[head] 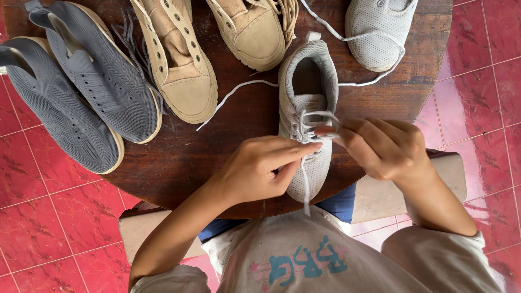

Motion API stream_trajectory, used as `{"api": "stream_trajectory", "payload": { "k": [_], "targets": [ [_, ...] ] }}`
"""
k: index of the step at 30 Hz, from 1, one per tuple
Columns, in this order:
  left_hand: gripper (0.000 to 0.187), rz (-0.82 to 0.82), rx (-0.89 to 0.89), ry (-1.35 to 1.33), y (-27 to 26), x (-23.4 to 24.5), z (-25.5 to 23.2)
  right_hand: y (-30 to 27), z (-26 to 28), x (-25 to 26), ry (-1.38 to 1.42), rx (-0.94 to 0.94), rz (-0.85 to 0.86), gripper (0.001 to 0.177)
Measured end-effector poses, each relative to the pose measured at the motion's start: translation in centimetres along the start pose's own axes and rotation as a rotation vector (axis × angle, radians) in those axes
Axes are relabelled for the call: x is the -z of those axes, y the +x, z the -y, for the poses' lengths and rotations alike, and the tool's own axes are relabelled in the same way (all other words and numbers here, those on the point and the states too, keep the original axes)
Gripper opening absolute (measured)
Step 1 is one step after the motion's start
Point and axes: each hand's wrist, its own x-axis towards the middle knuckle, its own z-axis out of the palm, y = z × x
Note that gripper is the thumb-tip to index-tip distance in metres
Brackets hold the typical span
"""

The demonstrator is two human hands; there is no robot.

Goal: The person removes a white shoelace from a white sneaker, then re-laces the same shoe by threading the lace through the eyelets and tying a knot. Other shoes remain on the table but are not handled.

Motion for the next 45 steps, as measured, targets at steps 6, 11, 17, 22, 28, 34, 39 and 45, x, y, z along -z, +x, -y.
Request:
{"api": "stream_trajectory", "payload": {
  "k": [6,11,17,22,28,34,39,45],
  "targets": [
    [0.017,-0.007,0.132,-0.200,-0.4,0.1,0.5,-0.9,-0.5,2.2,0.385,-0.162,0.089,0.030],
    [0.023,-0.031,0.265,-0.059,-0.9,1.3,1.3,-2.9,-1.9,1.3,0.508,-0.541,0.213,0.020],
    [0.018,0.020,0.386,-0.007,-1.1,3.8,0.9,-6.6,-2.4,-0.8,0.851,-0.923,0.181,0.006],
    [0.012,-0.031,0.166,-0.255,-0.2,3.6,0.0,-6.6,-0.9,-1.8,1.331,-0.733,-0.153,0.011],
    [0.014,0.027,0.133,-0.453,1.6,0.2,0.7,-4.6,2.1,-4.7,1.296,-0.624,-0.364,0.009],
    [0.020,-0.197,0.172,-0.180,1.7,-1.3,0.5,-2.8,3.8,-4.9,0.789,-0.657,-0.404,0.010],
    [0.022,-0.199,0.189,-0.193,1.8,-1.4,-0.1,-0.7,4.0,-3.4,0.569,-0.542,-0.308,0.014],
    [0.019,-0.241,0.224,-0.231,2.1,-1.5,-0.1,0.6,4.2,-1.3,0.511,-0.565,-0.214,0.015]
  ]
}}
